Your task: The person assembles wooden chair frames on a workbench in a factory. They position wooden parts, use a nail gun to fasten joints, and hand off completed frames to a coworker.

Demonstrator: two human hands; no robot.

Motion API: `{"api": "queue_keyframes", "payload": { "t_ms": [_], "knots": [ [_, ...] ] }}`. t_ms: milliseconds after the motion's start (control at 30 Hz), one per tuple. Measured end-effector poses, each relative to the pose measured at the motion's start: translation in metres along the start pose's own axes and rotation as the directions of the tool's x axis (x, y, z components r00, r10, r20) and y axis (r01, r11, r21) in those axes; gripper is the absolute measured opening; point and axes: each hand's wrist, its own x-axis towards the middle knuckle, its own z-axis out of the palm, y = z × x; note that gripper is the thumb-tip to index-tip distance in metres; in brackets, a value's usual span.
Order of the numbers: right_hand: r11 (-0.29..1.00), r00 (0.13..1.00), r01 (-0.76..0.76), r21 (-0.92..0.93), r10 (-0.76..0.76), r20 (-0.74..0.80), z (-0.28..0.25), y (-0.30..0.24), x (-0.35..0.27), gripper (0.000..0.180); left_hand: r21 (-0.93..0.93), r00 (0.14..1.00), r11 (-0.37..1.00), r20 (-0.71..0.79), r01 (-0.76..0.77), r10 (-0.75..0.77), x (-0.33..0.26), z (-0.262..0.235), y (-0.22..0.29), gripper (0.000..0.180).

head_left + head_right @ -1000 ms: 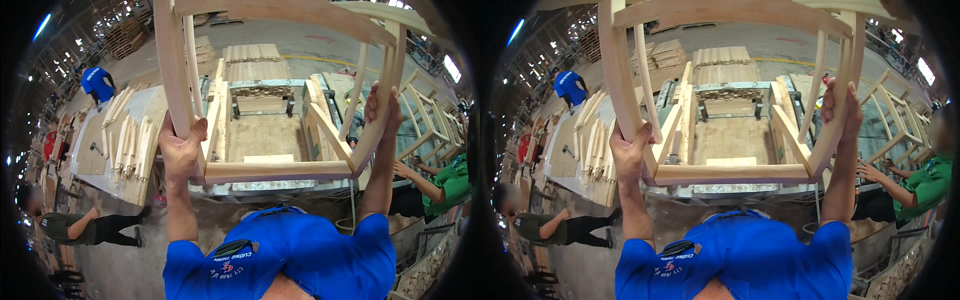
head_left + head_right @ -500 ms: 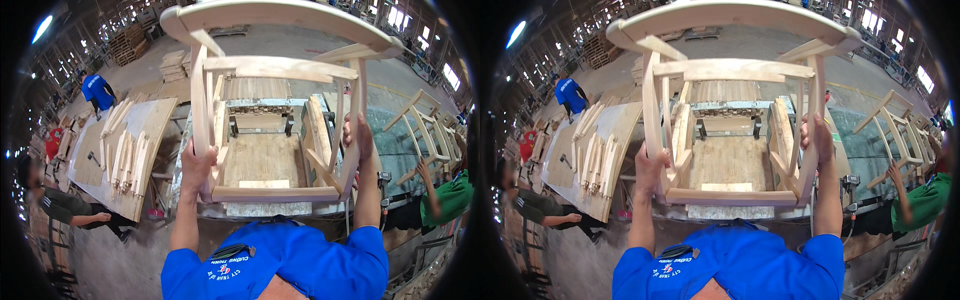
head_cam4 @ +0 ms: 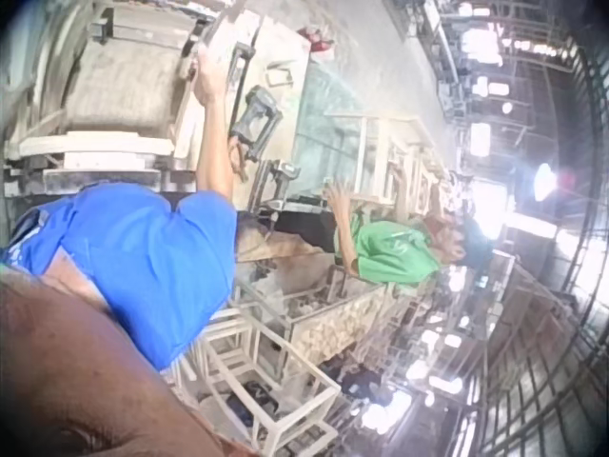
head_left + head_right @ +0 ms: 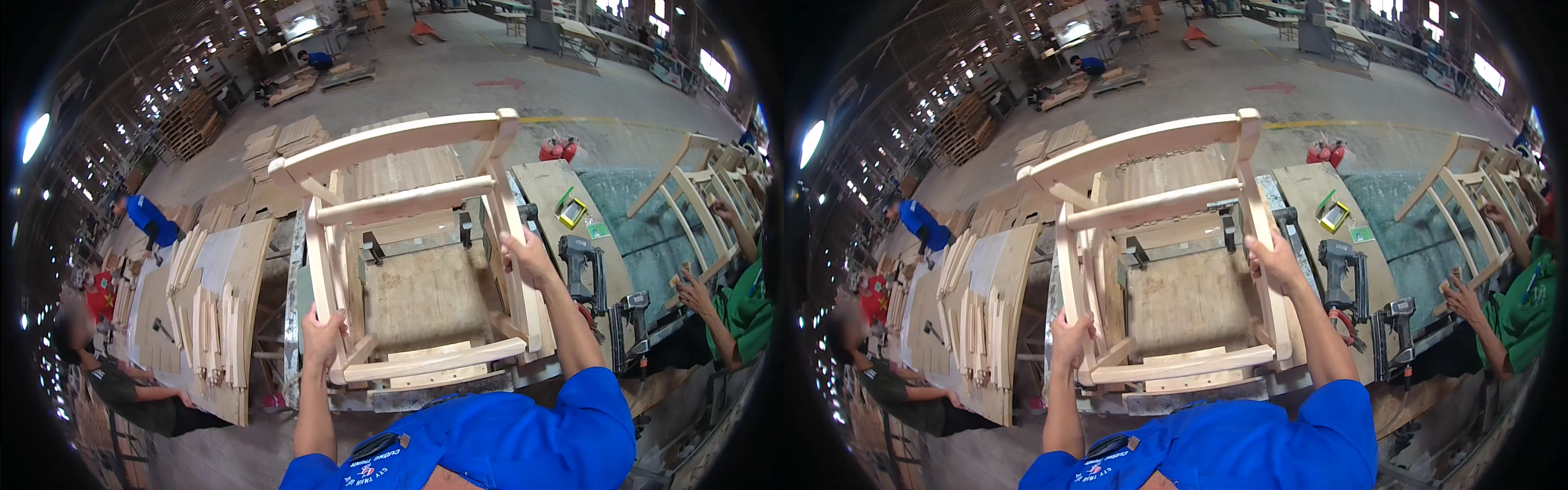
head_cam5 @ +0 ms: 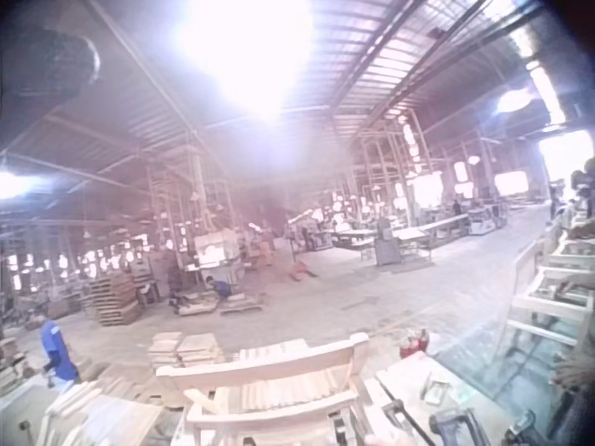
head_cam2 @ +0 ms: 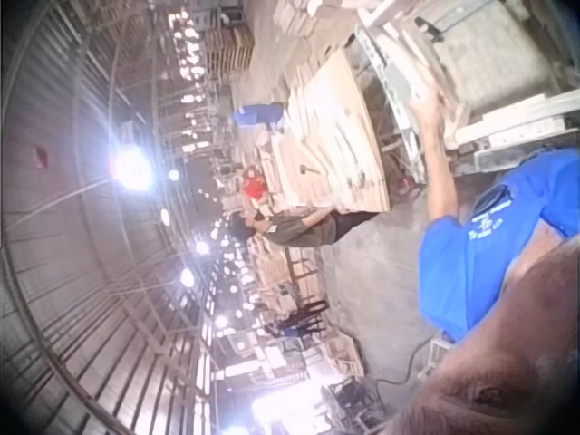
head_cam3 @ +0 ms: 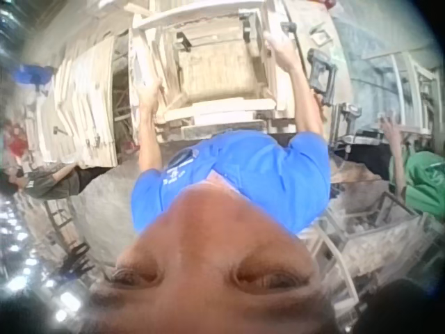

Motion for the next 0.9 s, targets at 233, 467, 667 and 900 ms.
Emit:
{"api": "queue_keyframes", "payload": {
  "t_ms": [233,467,667,900],
  "knots": [
    [0.933,0.993,-0.001,-0.360,-0.041,-0.109,-0.001,0.061,0.038,0.044,-0.033,0.991,0.990,0.007,0.135,-0.135,0.061,0.006,-0.052,0.027],
    [0.905,0.975,-0.158,-0.395,0.080,-0.206,0.004,0.102,0.082,0.042,0.027,0.957,0.957,0.037,0.288,-0.289,0.113,0.017,-0.094,0.022],
    [0.794,0.980,-0.161,-0.585,0.062,-0.187,0.006,0.141,0.125,0.037,0.070,0.916,0.916,0.041,0.395,-0.399,0.151,0.020,-0.136,0.021],
    [0.628,0.989,-0.052,-0.777,-0.075,-0.127,0.009,0.151,0.156,0.047,0.638,0.994,0.763,-0.037,0.103,-0.103,0.168,0.018,-0.153,0.038]
  ]
}}
